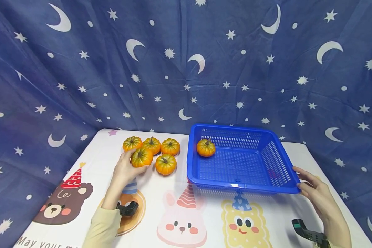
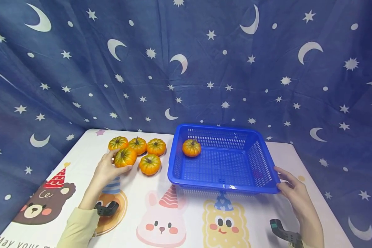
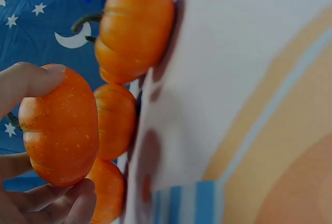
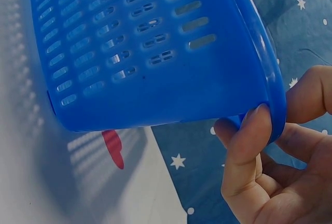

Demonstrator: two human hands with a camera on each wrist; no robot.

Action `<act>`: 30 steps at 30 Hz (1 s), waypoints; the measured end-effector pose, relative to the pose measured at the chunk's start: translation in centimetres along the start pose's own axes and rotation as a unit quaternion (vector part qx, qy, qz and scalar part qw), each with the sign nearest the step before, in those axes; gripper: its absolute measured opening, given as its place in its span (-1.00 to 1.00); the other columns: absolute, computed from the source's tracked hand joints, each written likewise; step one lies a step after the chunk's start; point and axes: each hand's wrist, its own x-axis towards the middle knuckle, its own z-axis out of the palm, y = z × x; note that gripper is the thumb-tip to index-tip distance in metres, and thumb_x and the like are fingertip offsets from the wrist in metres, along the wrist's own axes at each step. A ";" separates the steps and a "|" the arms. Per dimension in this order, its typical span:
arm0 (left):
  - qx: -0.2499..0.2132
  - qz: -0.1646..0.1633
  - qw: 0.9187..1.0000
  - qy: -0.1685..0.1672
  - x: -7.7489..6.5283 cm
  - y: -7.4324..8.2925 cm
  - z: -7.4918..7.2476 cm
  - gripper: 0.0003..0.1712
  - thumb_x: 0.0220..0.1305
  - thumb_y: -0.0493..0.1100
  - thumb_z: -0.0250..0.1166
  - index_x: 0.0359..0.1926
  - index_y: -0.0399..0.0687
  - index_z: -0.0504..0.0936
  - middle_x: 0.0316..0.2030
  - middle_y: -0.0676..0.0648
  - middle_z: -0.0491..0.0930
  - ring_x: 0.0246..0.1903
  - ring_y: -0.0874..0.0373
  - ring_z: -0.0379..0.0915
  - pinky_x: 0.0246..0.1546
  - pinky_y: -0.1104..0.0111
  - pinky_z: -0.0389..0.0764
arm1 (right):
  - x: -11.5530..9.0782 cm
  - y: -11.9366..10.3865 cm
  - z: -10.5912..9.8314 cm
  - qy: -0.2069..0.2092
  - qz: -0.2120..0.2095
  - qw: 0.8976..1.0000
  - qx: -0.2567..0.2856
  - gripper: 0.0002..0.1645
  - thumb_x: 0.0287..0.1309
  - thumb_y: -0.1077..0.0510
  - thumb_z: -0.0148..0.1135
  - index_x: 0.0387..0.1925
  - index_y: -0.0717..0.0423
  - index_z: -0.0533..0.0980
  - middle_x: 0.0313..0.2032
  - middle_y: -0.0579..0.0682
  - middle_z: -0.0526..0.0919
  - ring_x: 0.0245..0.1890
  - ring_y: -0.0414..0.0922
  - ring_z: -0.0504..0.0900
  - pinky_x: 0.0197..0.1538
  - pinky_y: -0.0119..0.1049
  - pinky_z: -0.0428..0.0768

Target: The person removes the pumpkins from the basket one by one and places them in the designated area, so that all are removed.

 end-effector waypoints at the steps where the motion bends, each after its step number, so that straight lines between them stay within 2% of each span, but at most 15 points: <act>1: 0.003 -0.002 1.000 -0.003 0.1 -0.1 0.1 0.01 -0.04 0.08 0.44 0.39 -0.15 0.22 0.19 -0.41 0.30 0.19 -0.37 0.29 0.18 -0.21 0.29 | 0.0 0.0 0.0 0.000 0.000 1.000 -0.001 -0.35 0.33 0.26 -0.03 0.42 0.19 0.15 0.00 -0.20 0.26 -0.23 -0.59 0.42 -0.22 -0.64 0.54; 10: 0.010 -0.004 1.000 -0.024 0.6 -1.2 0.7 0.01 -0.04 0.06 0.43 0.39 -0.19 0.21 0.21 -0.42 0.29 0.18 -0.37 0.29 0.18 -0.20 0.30 | 0.0 -0.1 -0.1 -0.002 0.005 1.000 0.000 -0.34 0.33 0.26 -0.02 0.43 0.15 0.14 0.01 -0.17 0.24 -0.23 -0.58 0.41 -0.23 -0.64 0.53; 15: 0.017 -0.005 0.999 -0.028 0.7 -1.7 1.1 0.00 -0.04 0.04 0.43 0.38 -0.19 0.22 0.17 -0.43 0.32 0.15 -0.34 0.33 0.16 -0.17 0.33 | -0.1 0.0 0.0 -0.001 0.005 1.000 -0.005 -0.35 0.33 0.26 -0.03 0.42 0.18 0.14 0.04 -0.06 0.24 -0.23 -0.58 0.41 -0.23 -0.63 0.53; 17: 0.020 -0.006 0.999 -0.030 0.7 -1.9 1.4 0.00 -0.05 0.04 0.44 0.38 -0.19 0.22 0.15 -0.42 0.33 0.13 -0.33 0.34 0.15 -0.16 0.34 | -0.1 0.0 0.1 0.000 0.003 1.000 -0.007 -0.35 0.32 0.26 -0.03 0.42 0.19 0.14 0.04 -0.06 0.24 -0.23 -0.58 0.41 -0.23 -0.63 0.54; 22: 0.024 -0.005 0.999 -0.033 0.6 -2.0 1.8 0.00 -0.06 0.04 0.45 0.37 -0.18 0.23 0.11 -0.41 0.35 0.09 -0.30 0.38 0.10 -0.14 0.38 | -0.1 0.0 0.0 0.002 -0.001 1.000 -0.003 -0.35 0.31 0.28 -0.03 0.42 0.15 0.16 -0.01 -0.20 0.25 -0.23 -0.57 0.43 -0.23 -0.62 0.54; 30: 0.034 0.003 0.999 -0.025 0.6 -1.9 2.0 -0.01 -0.06 0.03 0.45 0.37 -0.17 0.24 0.09 -0.40 0.36 0.05 -0.30 0.39 0.06 -0.12 0.41 | 0.0 0.0 0.0 0.000 0.002 1.000 -0.007 -0.35 0.32 0.27 -0.03 0.42 0.18 0.16 0.02 -0.11 0.25 -0.23 -0.57 0.42 -0.23 -0.62 0.53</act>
